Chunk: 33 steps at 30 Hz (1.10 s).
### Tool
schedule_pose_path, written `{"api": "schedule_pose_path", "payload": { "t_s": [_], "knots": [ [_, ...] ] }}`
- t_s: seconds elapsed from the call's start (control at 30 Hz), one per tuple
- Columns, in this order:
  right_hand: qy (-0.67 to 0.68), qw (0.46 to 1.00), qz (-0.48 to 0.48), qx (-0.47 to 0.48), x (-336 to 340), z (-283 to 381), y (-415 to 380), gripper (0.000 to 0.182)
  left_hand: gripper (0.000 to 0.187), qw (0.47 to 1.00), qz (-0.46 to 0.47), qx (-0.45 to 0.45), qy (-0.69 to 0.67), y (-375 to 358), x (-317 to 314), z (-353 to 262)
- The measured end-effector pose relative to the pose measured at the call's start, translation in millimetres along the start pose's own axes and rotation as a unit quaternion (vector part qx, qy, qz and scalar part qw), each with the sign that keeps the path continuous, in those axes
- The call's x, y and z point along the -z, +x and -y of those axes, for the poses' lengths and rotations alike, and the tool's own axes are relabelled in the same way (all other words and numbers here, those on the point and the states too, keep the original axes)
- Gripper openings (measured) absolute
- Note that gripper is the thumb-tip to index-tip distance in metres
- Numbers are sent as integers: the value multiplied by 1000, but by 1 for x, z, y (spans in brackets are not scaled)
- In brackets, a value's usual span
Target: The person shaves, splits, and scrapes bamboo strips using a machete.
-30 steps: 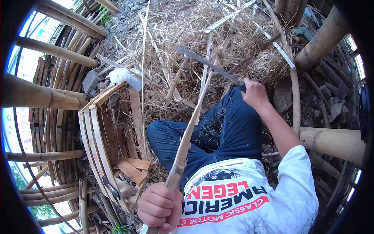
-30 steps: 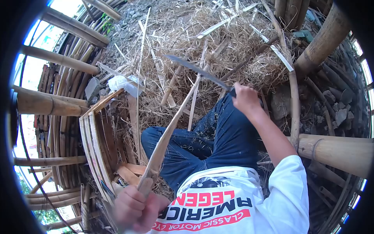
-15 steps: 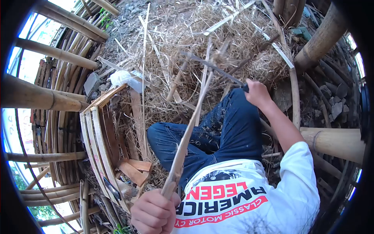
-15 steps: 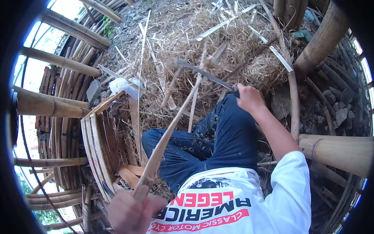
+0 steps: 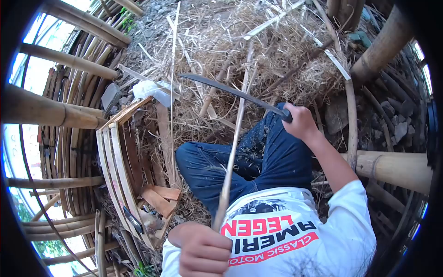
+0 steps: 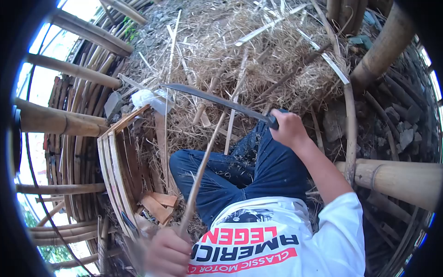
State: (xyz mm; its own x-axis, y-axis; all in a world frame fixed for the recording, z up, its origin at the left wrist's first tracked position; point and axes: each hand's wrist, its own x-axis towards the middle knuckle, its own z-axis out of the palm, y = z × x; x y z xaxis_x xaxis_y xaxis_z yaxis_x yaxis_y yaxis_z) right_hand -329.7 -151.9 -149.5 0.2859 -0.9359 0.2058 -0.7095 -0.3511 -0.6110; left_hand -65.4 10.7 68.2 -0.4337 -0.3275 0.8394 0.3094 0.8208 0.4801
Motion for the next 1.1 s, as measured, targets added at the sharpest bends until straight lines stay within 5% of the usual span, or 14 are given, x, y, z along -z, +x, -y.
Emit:
{"api": "schedule_pose_path", "payload": {
  "t_s": [0.17,0.3,0.5,0.63,0.83,0.97,1.1],
  "knots": [
    [73,996,-18,45,49,59,-26,19,37,991,-18,-125,-43,-1,-28,0],
    [53,986,-6,155,67,65,-28,19,36,992,-5,-117,-54,-1,-34,2],
    [-143,981,30,-125,47,-40,-5,28,36,992,12,-105,-72,-4,-40,-2],
    [-175,977,10,-119,38,-51,-5,29,36,993,22,-93,-74,-6,-41,-5],
    [40,999,-1,-10,36,24,-41,23,36,994,19,-66,-80,-5,-24,-5],
    [2,1000,-24,0,31,11,-39,22,36,993,21,-67,-91,-4,-24,-1],
    [-116,980,26,-157,38,-36,-17,23,36,993,29,-67,-98,-2,-35,3]
  ]
}}
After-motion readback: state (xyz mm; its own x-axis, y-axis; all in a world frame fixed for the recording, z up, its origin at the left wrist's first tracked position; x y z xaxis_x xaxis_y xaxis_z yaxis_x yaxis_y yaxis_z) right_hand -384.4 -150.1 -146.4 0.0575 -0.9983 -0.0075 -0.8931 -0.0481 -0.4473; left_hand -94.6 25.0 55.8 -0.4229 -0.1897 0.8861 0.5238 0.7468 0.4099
